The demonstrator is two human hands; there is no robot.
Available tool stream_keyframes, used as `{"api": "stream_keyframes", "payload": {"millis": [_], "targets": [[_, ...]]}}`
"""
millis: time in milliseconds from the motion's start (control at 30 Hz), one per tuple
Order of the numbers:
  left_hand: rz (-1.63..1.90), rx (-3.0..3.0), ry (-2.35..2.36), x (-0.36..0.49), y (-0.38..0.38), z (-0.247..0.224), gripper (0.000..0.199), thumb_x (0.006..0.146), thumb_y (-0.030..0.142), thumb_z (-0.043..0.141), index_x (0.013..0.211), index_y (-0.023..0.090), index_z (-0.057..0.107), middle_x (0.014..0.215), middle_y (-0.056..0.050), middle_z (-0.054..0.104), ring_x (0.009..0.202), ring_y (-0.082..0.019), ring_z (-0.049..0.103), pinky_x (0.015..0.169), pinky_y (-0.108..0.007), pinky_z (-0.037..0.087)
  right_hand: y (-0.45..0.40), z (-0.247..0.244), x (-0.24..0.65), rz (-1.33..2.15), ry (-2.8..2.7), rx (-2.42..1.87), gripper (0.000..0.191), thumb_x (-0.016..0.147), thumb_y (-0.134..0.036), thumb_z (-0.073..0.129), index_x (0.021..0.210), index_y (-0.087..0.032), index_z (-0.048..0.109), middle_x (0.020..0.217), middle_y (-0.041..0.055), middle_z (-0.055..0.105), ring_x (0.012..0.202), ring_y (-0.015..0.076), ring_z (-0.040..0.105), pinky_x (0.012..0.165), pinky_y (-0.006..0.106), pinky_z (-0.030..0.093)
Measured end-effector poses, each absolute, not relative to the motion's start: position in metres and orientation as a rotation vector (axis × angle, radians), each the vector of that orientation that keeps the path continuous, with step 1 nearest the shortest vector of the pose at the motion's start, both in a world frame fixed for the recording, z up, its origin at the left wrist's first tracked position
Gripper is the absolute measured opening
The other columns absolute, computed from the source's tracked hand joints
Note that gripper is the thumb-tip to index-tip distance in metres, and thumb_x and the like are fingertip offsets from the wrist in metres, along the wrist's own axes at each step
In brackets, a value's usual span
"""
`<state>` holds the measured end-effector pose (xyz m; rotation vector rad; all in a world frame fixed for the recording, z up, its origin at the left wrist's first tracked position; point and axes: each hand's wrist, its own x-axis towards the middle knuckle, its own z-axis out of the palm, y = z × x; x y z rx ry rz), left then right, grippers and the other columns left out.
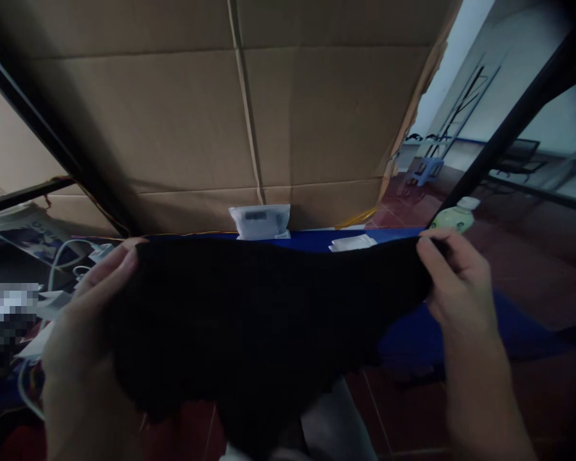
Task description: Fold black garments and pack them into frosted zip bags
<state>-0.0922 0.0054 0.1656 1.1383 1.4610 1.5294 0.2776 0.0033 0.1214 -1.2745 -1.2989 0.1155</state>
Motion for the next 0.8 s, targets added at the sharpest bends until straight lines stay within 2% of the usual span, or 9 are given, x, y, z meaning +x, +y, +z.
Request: {"api": "stream_keyframes", "payload": {"millis": [100,167,233,300,367,433,533,667,800], "targets": [[1.398,1.389,1.480,-0.095,0.036,0.164,0.035,0.085,0.051,0.053,0.108,0.025,0.057,0.096,0.002,0.070,0.085,-0.020,0.067,0.070,-0.033,0.058,0.025,0.130,0.275,0.169,-1.293,-1.340,0.023,0.087,-0.047,0.060,0.090,-0.024,0.062,0.072,-0.0003,0.057,0.062,0.0144,0.054,0.052,0.025,0.040],[1.174,1.617,1.592,-0.096,0.062,0.149,0.043,0.085,0.054,0.052,0.108,0.019,0.059,0.094,-0.003,0.070,0.085,-0.021,0.068,0.072,-0.034,0.056,0.047,0.118,0.275,0.177,-1.432,-1.474,0.026,0.088,-0.048,0.057,0.091,-0.023,0.062,0.079,0.0028,0.064,0.070,0.0181,0.060,0.060,0.028,0.045],[0.968,1.847,1.924,-0.093,0.082,0.125,0.047,0.085,0.052,0.048,0.108,0.013,0.060,0.092,-0.010,0.070,0.087,-0.028,0.068,0.077,-0.042,0.055,0.067,0.094,0.273,0.090,-1.555,-1.633,0.026,0.089,-0.044,0.054,0.096,-0.020,0.061,0.086,0.0069,0.067,0.076,0.0218,0.063,0.066,0.032,0.046],[0.972,1.904,2.026,-0.084,0.091,0.098,0.052,0.082,0.046,0.054,0.117,0.008,0.056,0.111,-0.020,0.065,0.110,-0.037,0.060,0.094,-0.055,0.045,0.080,0.064,0.267,0.018,-1.657,-1.771,0.027,0.091,-0.039,0.049,0.103,-0.017,0.059,0.094,0.0110,0.068,0.077,0.0231,0.064,0.068,0.033,0.046],[0.878,2.141,1.930,-0.073,0.087,0.073,0.050,0.084,0.045,0.054,0.121,0.011,0.055,0.124,-0.020,0.060,0.124,-0.036,0.052,0.104,-0.057,0.036,0.084,0.041,0.259,0.004,-1.766,-1.766,0.026,0.093,-0.037,0.046,0.105,-0.016,0.057,0.098,0.0124,0.068,0.082,0.0241,0.065,0.070,0.033,0.046],[0.702,2.416,1.690,-0.063,0.077,0.051,0.048,0.087,0.048,0.053,0.125,0.019,0.054,0.135,-0.015,0.055,0.136,-0.034,0.040,0.111,-0.059,0.026,0.084,0.030,0.250,0.017,-1.866,-1.706,0.024,0.093,-0.034,0.045,0.105,-0.017,0.057,0.099,0.0116,0.069,0.086,0.0241,0.066,0.071,0.032,0.046],[0.496,2.580,1.473,-0.057,0.062,0.024,0.059,0.083,0.061,0.057,0.130,0.026,0.052,0.147,-0.011,0.045,0.145,-0.036,0.022,0.114,-0.064,0.013,0.095,0.036,0.233,0.079,-1.969,-1.653,0.018,0.093,-0.031,0.048,0.102,-0.019,0.057,0.095,0.0085,0.070,0.081,0.0214,0.066,0.068,0.029,0.045],[0.450,2.525,1.495,-0.059,0.058,0.001,0.074,0.077,0.070,0.058,0.136,0.027,0.046,0.151,-0.012,0.040,0.145,-0.039,0.021,0.113,-0.068,0.013,0.148,0.061,0.206,0.190,-2.002,-1.639,0.015,0.092,-0.033,0.053,0.100,-0.022,0.058,0.091,0.0041,0.071,0.078,0.0184,0.066,0.070,0.026,0.045],[0.476,2.516,1.522,-0.058,0.058,-0.004,0.074,0.077,0.069,0.060,0.137,0.027,0.046,0.152,-0.011,0.040,0.145,-0.039,0.022,0.113,-0.068,0.014,0.214,0.076,0.174,0.189,-1.975,-1.658,0.030,0.094,-0.029,0.047,0.124,-0.023,0.049,0.097,0.0047,0.071,0.094,0.0214,0.066,0.080,0.029,0.044]]}}
